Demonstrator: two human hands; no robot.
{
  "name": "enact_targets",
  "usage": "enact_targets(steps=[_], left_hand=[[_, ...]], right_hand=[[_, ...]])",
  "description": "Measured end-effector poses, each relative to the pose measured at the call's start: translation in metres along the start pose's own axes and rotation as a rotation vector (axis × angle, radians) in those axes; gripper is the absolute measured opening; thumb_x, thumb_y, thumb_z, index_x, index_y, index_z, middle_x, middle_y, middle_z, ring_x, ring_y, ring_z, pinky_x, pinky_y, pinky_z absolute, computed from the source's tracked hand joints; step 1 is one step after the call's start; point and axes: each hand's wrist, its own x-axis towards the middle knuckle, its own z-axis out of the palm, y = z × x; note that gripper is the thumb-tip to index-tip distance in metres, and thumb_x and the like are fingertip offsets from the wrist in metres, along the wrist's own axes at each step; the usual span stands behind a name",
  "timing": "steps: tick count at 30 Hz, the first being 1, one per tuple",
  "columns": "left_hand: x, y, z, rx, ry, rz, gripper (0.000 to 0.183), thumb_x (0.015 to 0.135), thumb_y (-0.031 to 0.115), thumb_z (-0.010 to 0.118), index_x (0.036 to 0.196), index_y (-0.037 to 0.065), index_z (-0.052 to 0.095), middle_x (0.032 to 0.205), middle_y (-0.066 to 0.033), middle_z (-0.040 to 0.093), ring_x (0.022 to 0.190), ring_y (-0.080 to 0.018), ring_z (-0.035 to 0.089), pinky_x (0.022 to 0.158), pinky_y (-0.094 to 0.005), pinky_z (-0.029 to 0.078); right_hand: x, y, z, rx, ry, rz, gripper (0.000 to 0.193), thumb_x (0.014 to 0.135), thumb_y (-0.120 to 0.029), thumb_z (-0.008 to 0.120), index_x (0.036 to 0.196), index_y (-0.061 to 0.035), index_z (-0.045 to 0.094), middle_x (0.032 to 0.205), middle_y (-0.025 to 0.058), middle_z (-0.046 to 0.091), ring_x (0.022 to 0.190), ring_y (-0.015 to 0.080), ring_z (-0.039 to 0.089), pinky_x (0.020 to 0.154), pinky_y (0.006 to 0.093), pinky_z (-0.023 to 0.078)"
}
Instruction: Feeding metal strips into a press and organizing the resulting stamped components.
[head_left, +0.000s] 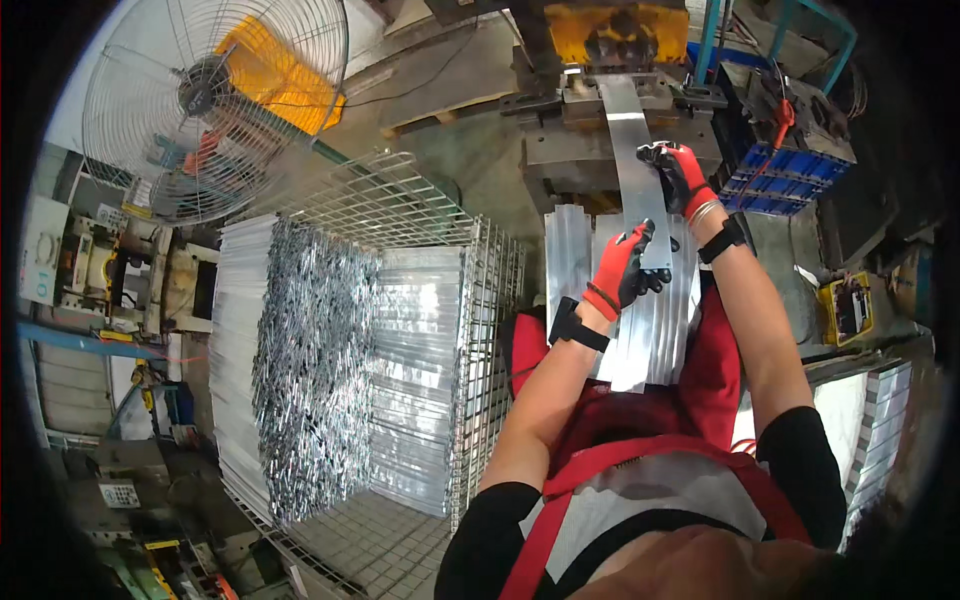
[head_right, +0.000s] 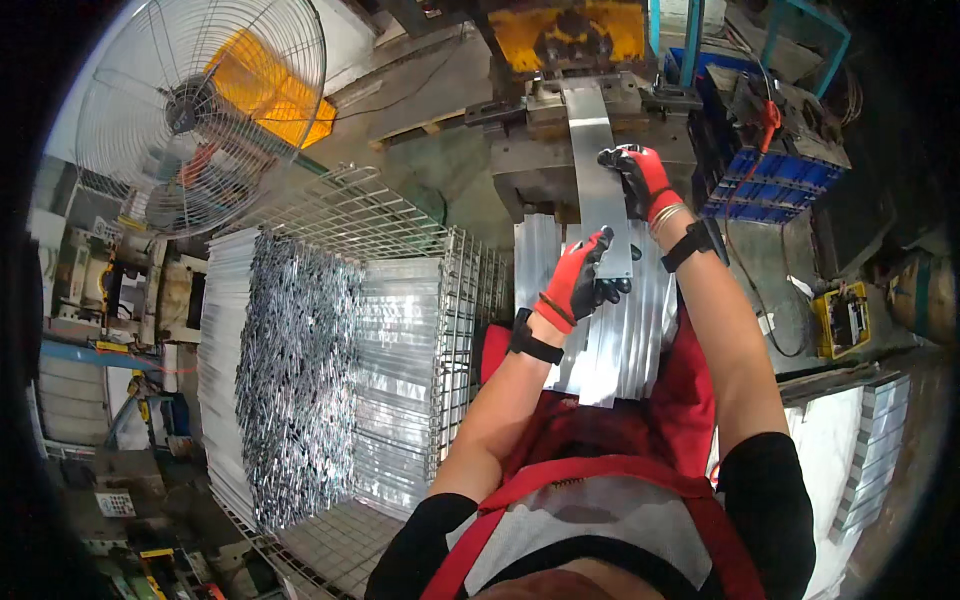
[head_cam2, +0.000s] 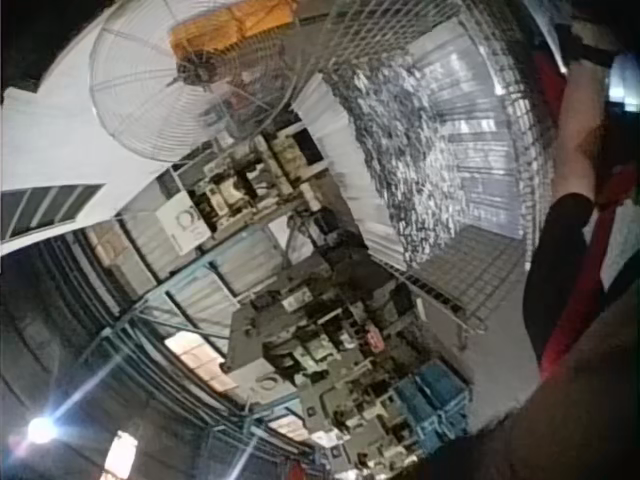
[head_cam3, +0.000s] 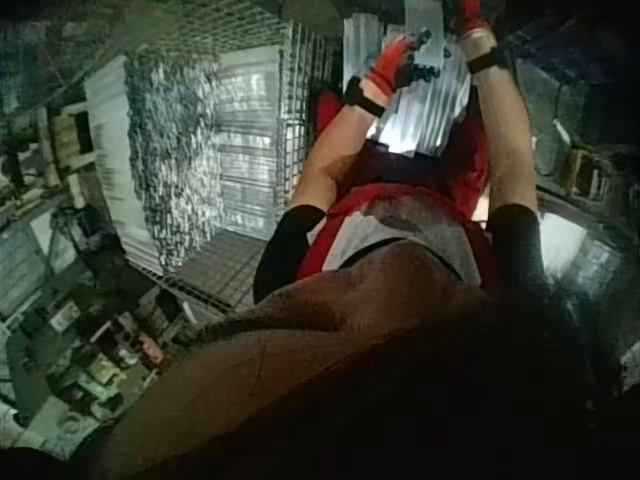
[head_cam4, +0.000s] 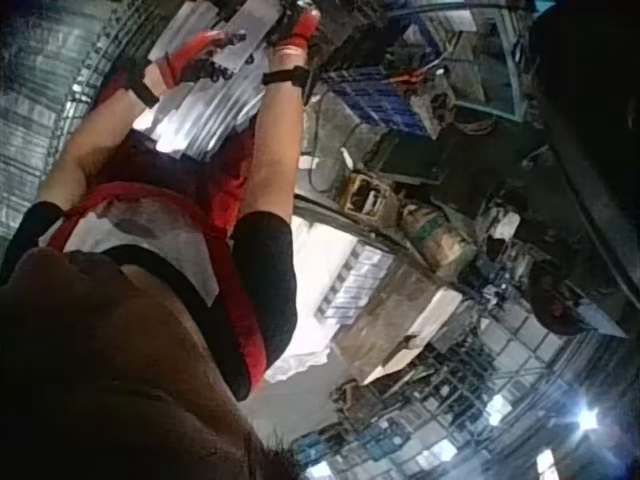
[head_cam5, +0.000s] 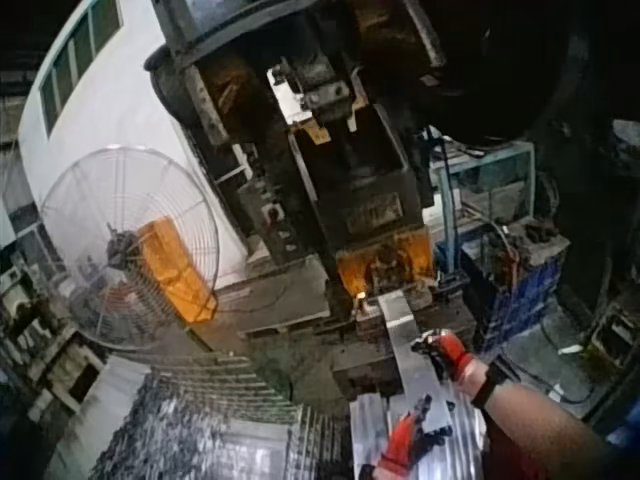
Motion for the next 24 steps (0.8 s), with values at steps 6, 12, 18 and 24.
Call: enact_targets(steps=[6, 12, 18, 24], left_hand=[[-0.011, -0.008, -0.011, -0.133, -0.161, 0.049, 0.029, 0.092, 0.032, 0.054, 0.108, 0.007, 0.057, 0.095, -0.0077, 0.059, 0.068, -0.0197, 0.063, 0.050, -0.0327, 0.050], [-0.070, -0.048, -0.010, 0.345, 0.032, 0.294, 0.027, 0.089, 0.030, 0.061, 0.093, 0.003, 0.059, 0.073, 0.0050, 0.050, 0.065, -0.0035, 0.042, 0.056, -0.0248, 0.038], [-0.120, -0.067, -0.036, 0.795, 0.355, 0.201, 0.023, 0.082, 0.023, 0.069, 0.086, 0.002, 0.061, 0.063, 0.0028, 0.051, 0.057, -0.0035, 0.046, 0.051, -0.0232, 0.038], [-0.122, -0.070, -0.092, 1.080, 0.606, 0.339, 0.024, 0.082, 0.025, 0.067, 0.076, 0.005, 0.056, 0.053, -0.0013, 0.048, 0.045, -0.0093, 0.047, 0.044, -0.0293, 0.037]], right_hand=[[-0.017, -0.010, 0.010, -0.341, -0.029, -0.290, 0.018, 0.083, -0.009, 0.053, 0.091, 0.0010, 0.066, 0.089, 0.0078, 0.068, 0.080, 0.0185, 0.064, 0.078, 0.0291, 0.049], [-0.125, 0.030, -0.019, 0.056, -0.084, -0.163, 0.025, 0.090, -0.020, 0.056, 0.104, 0.0011, 0.057, 0.093, 0.0072, 0.061, 0.088, 0.0204, 0.059, 0.087, 0.0335, 0.043], [-0.208, 0.041, 0.024, -0.172, 0.094, 0.492, 0.016, 0.090, -0.020, 0.059, 0.096, -0.0056, 0.061, 0.075, -0.0030, 0.059, 0.062, 0.0034, 0.051, 0.055, 0.0197, 0.040], [-0.215, 0.047, 0.015, -0.063, -0.091, 0.352, 0.035, 0.090, -0.023, 0.058, 0.118, -0.0011, 0.057, 0.102, 0.0096, 0.064, 0.089, 0.0198, 0.063, 0.082, 0.0327, 0.050]])
